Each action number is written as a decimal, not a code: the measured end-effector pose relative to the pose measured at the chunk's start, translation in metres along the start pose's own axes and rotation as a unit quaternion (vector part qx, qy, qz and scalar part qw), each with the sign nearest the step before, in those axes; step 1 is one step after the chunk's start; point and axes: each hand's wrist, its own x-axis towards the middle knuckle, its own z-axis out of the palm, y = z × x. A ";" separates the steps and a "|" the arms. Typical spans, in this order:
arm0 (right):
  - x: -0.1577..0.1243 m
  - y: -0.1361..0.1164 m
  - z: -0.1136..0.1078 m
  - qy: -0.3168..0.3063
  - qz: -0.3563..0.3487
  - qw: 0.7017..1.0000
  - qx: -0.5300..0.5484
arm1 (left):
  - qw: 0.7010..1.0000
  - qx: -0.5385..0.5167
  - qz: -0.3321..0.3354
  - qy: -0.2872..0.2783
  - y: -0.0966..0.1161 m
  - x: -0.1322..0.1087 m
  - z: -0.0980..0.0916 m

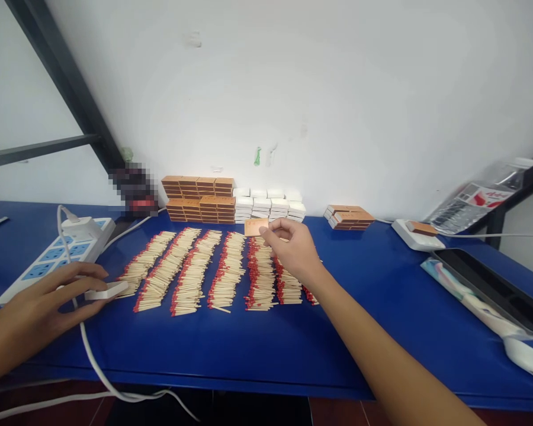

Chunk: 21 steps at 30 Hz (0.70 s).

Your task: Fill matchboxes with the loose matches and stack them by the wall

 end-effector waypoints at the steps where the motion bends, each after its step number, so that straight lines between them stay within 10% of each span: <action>1: 0.000 0.000 0.000 0.000 0.001 1.000 0.001 | 1.000 -0.004 0.003 0.002 0.002 0.000 -0.002; 11: 0.001 0.002 0.002 -0.003 -0.017 1.000 -0.014 | 0.997 0.035 0.056 0.047 0.023 0.039 -0.022; 21: 0.010 0.012 -0.003 0.007 -0.010 1.000 0.002 | 0.972 0.112 0.205 -0.028 0.082 0.246 0.001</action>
